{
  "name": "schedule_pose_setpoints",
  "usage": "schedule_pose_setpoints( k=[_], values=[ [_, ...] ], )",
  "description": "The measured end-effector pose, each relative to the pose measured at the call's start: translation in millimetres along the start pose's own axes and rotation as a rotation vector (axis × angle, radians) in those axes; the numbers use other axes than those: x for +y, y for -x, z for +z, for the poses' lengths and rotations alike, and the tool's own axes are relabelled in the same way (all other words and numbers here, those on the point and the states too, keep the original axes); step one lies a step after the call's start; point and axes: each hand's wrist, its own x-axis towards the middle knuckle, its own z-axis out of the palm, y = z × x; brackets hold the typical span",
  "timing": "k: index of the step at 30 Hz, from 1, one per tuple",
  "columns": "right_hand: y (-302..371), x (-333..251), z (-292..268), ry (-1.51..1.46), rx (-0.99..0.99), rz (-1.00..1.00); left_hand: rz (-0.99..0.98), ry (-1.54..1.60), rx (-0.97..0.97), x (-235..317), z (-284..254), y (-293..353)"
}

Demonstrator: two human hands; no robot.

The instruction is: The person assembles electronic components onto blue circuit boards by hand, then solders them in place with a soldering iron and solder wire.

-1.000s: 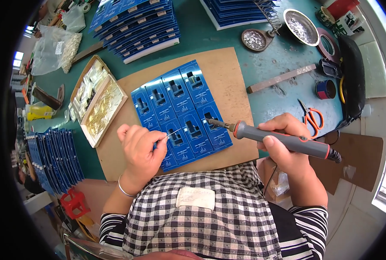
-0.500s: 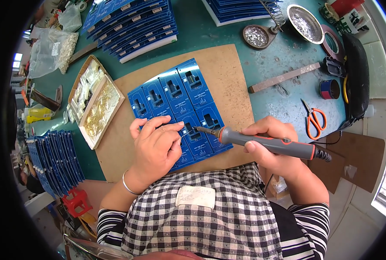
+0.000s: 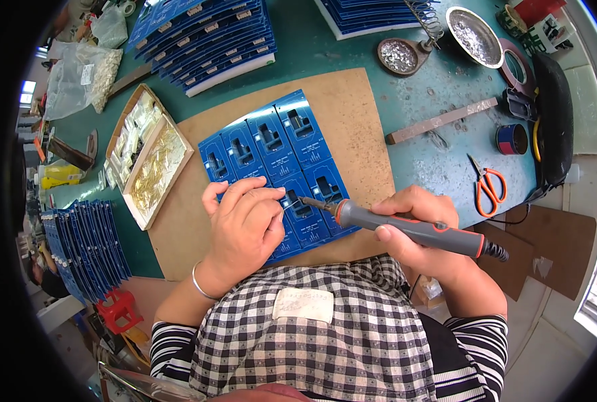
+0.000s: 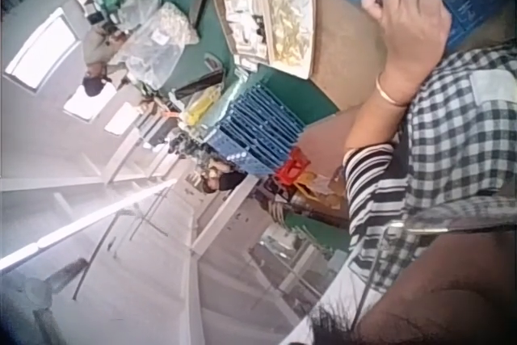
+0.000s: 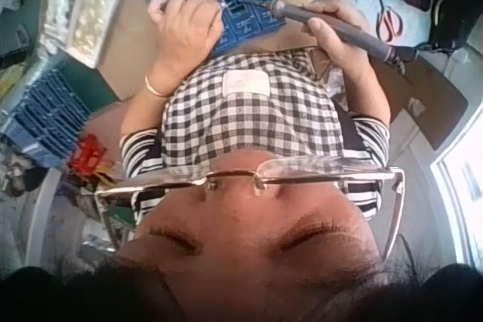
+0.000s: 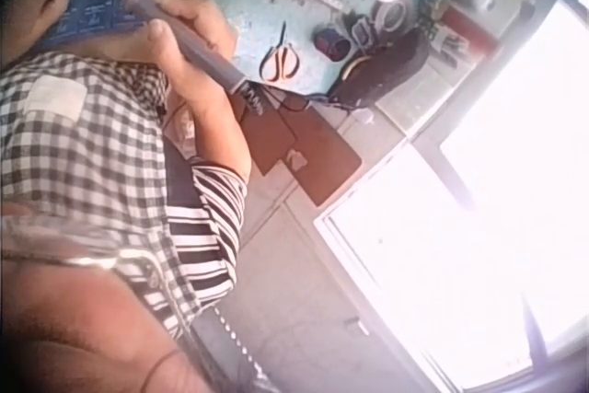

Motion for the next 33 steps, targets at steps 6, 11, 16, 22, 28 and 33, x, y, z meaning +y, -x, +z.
schedule_pose_setpoints(
  k=[6, 11, 16, 22, 28, 33],
  values=[
    [-2.8, 1.2, -2.3, 0.086, -0.071, -0.116, -0.006, -0.065, 0.031, -6.5, -1.2, -4.3],
    [-10.4, -5.1, -7.5, 0.025, -0.079, -0.057, -0.022, -0.120, 0.088, -8.1, -9.9, -6.7],
    [-7.7, -5.1, -31.1, 0.028, -0.082, -0.153, 0.061, -0.059, 0.064, -7.8, -6.4, -14.7],
    [-0.4, 1.3, -39.9, -0.055, 0.075, -0.019, 0.161, 0.006, -0.013, 1.8, -4.3, -38.2],
    [-4.0, 5.4, -38.0, 0.005, 0.042, -0.067, 0.194, 0.039, -0.088, 7.5, 7.8, -40.9],
    [-7.4, 8.2, -37.3, 0.009, 0.015, -0.072, 0.187, 0.036, -0.086, 7.7, 11.3, -42.8]
  ],
)
